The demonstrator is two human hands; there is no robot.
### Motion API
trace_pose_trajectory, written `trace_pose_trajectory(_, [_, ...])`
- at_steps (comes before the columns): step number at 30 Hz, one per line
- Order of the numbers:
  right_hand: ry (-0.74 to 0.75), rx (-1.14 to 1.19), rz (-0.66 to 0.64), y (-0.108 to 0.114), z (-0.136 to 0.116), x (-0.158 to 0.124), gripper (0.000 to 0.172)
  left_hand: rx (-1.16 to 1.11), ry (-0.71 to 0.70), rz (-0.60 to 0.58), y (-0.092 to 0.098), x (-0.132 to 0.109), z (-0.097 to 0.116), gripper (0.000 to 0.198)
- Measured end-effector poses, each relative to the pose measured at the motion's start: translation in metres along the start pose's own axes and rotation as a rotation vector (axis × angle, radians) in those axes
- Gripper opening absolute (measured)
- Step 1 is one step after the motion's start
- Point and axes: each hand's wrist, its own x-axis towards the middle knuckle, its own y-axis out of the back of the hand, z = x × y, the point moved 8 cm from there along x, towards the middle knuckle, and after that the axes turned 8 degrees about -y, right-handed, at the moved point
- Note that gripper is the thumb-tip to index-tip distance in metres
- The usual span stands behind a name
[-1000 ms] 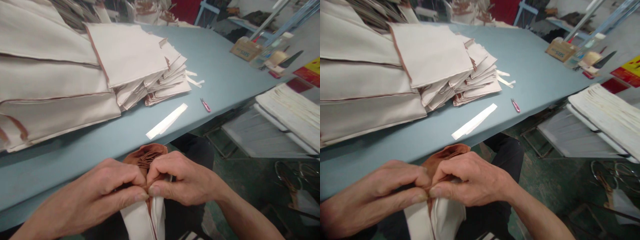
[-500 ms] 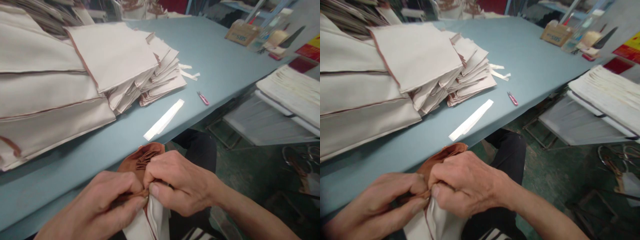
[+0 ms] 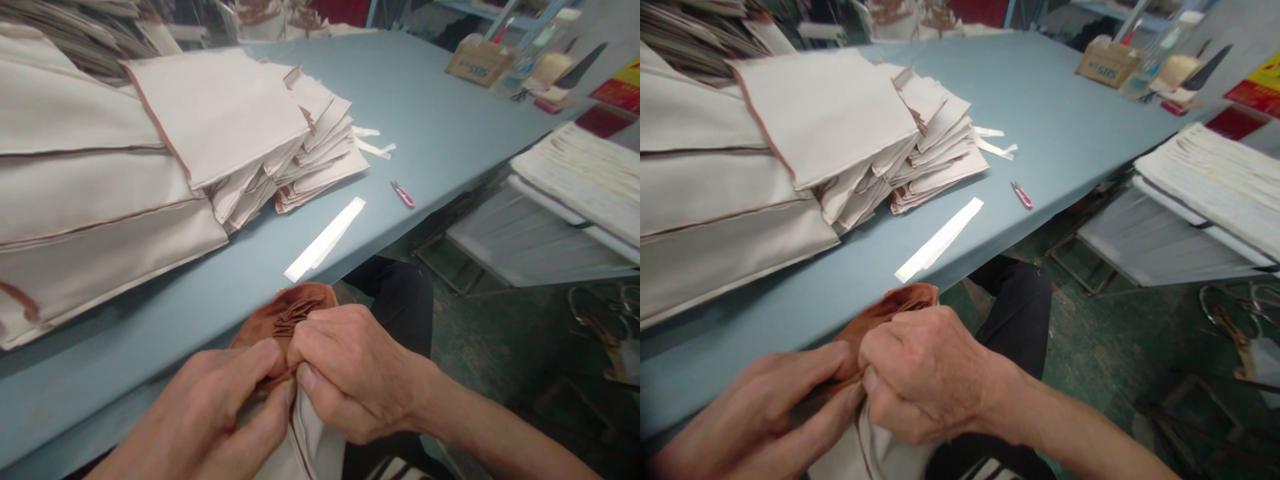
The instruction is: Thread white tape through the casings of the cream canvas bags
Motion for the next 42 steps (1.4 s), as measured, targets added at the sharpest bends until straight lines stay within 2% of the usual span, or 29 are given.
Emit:
trace_pose_trajectory(2, [-0.016, 0.002, -0.011, -0.003, 0.004, 0.000, 0.020, 0.061, -0.032, -0.018, -0.007, 0.003, 0.002, 0.030])
trace_pose_trajectory(5, [-0.048, 0.106, -0.003, -0.007, 0.010, 0.001, 0.021, 0.107, -0.087, 0.020, -0.012, 0.008, 0.006, 0.033])
trace_pose_trajectory(9, [-0.082, 0.395, 0.023, -0.013, 0.016, 0.000, 0.021, 0.025, -0.142, 0.108, -0.012, 0.006, 0.007, 0.030])
trace_pose_trajectory(11, [-0.114, 0.521, 0.037, -0.017, 0.019, -0.002, 0.023, -0.062, -0.124, 0.159, -0.014, 0.001, 0.002, 0.032])
trace_pose_trajectory(13, [-0.161, 0.632, 0.055, -0.023, 0.023, -0.003, 0.024, -0.182, -0.061, 0.210, -0.019, -0.005, -0.009, 0.040])
trace_pose_trajectory(17, [-0.328, 0.808, 0.088, -0.040, 0.033, -0.005, 0.027, -0.537, 0.156, 0.324, -0.038, -0.019, -0.034, 0.062])
trace_pose_trajectory(20, [-0.425, 0.875, 0.126, -0.054, 0.040, -0.008, 0.036, -0.802, 0.305, 0.410, -0.054, -0.029, -0.047, 0.066])
trace_pose_trajectory(22, [-0.446, 0.897, 0.136, -0.059, 0.042, -0.010, 0.040, -0.878, 0.345, 0.449, -0.059, -0.033, -0.051, 0.067])
trace_pose_trajectory(24, [-0.451, 0.930, 0.124, -0.062, 0.044, -0.011, 0.043, -0.837, 0.316, 0.434, -0.056, -0.034, -0.052, 0.066])
trace_pose_trajectory(27, [-0.437, 1.006, 0.070, -0.059, 0.044, -0.010, 0.044, -0.587, 0.175, 0.355, -0.040, -0.028, -0.044, 0.062])
trace_pose_trajectory(30, [-0.442, 1.001, -0.077, -0.057, 0.041, -0.006, 0.049, -0.320, 0.043, 0.314, -0.020, -0.021, -0.029, 0.056])
trace_pose_trajectory(32, [-0.469, 0.957, -0.160, -0.057, 0.041, -0.003, 0.055, -0.249, -0.001, 0.272, -0.013, -0.016, -0.022, 0.051])
trace_pose_trajectory(36, [-0.484, 0.964, -0.229, -0.057, 0.042, -0.002, 0.056, -0.315, -0.003, 0.180, -0.017, -0.014, -0.021, 0.051])
trace_pose_trajectory(42, [-0.426, 0.943, -0.209, -0.054, 0.044, -0.008, 0.046, -0.539, 0.141, 0.113, -0.036, -0.030, -0.044, 0.057])
